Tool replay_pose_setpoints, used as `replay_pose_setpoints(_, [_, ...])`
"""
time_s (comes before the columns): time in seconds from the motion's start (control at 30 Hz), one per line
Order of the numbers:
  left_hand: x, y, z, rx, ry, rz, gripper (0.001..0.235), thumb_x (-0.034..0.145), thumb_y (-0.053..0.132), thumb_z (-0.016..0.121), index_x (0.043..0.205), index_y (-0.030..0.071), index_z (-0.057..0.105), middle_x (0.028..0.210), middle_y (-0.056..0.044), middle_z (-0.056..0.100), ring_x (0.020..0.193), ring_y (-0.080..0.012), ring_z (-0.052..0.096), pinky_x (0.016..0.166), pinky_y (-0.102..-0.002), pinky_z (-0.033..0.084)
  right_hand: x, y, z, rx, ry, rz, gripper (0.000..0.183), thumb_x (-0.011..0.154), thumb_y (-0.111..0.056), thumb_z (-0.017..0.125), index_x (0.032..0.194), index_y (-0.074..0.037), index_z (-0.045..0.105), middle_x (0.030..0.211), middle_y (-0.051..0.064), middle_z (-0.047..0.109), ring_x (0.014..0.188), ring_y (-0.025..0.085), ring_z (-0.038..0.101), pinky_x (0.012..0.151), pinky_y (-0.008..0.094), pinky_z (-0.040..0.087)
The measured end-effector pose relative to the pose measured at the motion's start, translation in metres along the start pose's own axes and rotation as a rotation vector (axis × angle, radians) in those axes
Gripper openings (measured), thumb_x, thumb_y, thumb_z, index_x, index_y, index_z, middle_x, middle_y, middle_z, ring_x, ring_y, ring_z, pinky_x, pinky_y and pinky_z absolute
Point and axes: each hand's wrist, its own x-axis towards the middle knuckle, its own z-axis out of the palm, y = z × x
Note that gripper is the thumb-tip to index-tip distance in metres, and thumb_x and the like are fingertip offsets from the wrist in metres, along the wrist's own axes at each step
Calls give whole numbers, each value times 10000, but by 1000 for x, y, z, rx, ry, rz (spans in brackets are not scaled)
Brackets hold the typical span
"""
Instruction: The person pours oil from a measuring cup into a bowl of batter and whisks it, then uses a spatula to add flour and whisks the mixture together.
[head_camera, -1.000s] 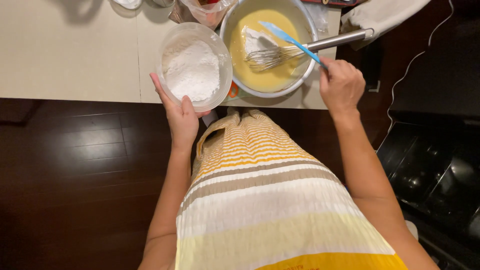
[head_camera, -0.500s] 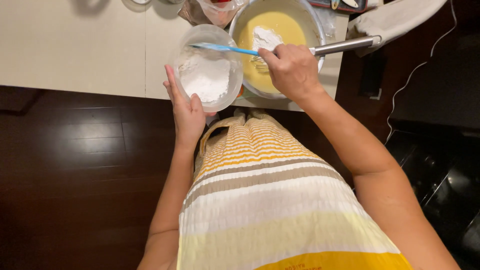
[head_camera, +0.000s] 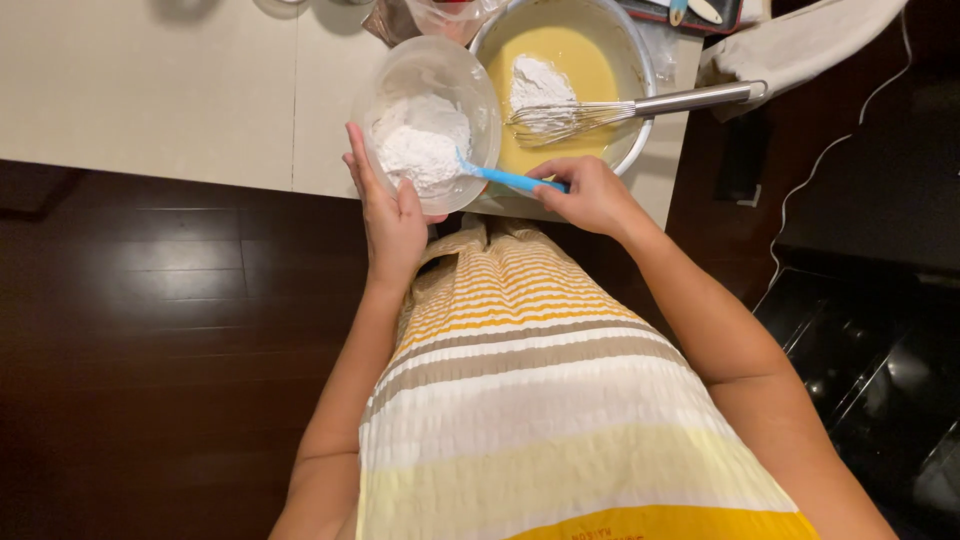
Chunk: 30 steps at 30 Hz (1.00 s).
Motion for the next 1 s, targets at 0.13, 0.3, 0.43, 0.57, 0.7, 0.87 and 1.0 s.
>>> replay_pose_setpoints(0.13, [5, 2, 3, -231, -5, -178, 821, 1004, -77, 417, 1641, 208, -15, 1674, -334, -80, 1562, -495, 82, 716, -378, 654, 1, 21, -18, 181, -4, -96, 267, 916, -156, 686, 1147, -36, 747, 800, 4, 725, 711, 61, 660, 653, 233, 531])
replay_pose_setpoints(0.3, [7, -1, 2, -351, -14, -231, 836, 1025, -69, 400, 1652, 263, -43, 1694, -306, -124, 1440, -465, 484, 744, -379, 659, -17, 37, -54, 201, 64, 20, 262, 937, -144, 702, 1165, -35, 769, 756, 26, 687, 629, 78, 527, 541, 258, 394])
replay_pose_setpoints(0.43, [7, -4, -1, -382, -21, -205, 852, 1001, -91, 379, 1640, 257, -66, 1707, -268, -51, 1323, -418, 595, 723, -387, 657, -34, 53, -83, 184, 195, 1, 270, 941, -139, 697, 1184, -42, 760, 765, 23, 688, 631, 78, 534, 543, 258, 402])
replay_pose_setpoints(0.57, [5, -3, -7, -413, -25, -206, 863, 991, -96, 364, 1647, 251, -77, 1694, -259, 142, 1237, -381, 652, 714, -388, 657, -37, 69, -78, -70, 458, -91, 232, 948, -152, 745, 1170, -85, 764, 816, 50, 713, 687, 113, 630, 630, 270, 481])
replay_pose_setpoints(0.7, [6, 0, -11, -437, -4, -259, 871, 982, -90, 361, 1646, 252, -88, 1652, -258, 257, 1147, -363, 696, 697, -384, 657, -39, 70, -49, -499, 775, -295, 196, 975, -127, 770, 1170, -126, 768, 934, 87, 723, 795, 281, 680, 685, 372, 523])
replay_pose_setpoints(0.87, [7, 0, -14, -440, 14, -252, 864, 989, -89, 353, 1649, 258, -83, 1644, -262, 279, 1126, -361, 706, 701, -385, 657, -44, 68, -42, -830, 916, -419, 251, 874, -85, 794, 1112, -166, 792, 886, 48, 714, 780, 283, 683, 683, 419, 512])
replay_pose_setpoints(1.0, [7, -4, -17, -418, 19, -238, 861, 996, -89, 353, 1649, 264, -83, 1648, -261, 272, 1158, -362, 703, 709, -392, 658, -51, 74, -51, -504, 871, -350, 239, 969, -95, 800, 1204, -135, 781, 993, 64, 740, 830, 236, 689, 719, 329, 539])
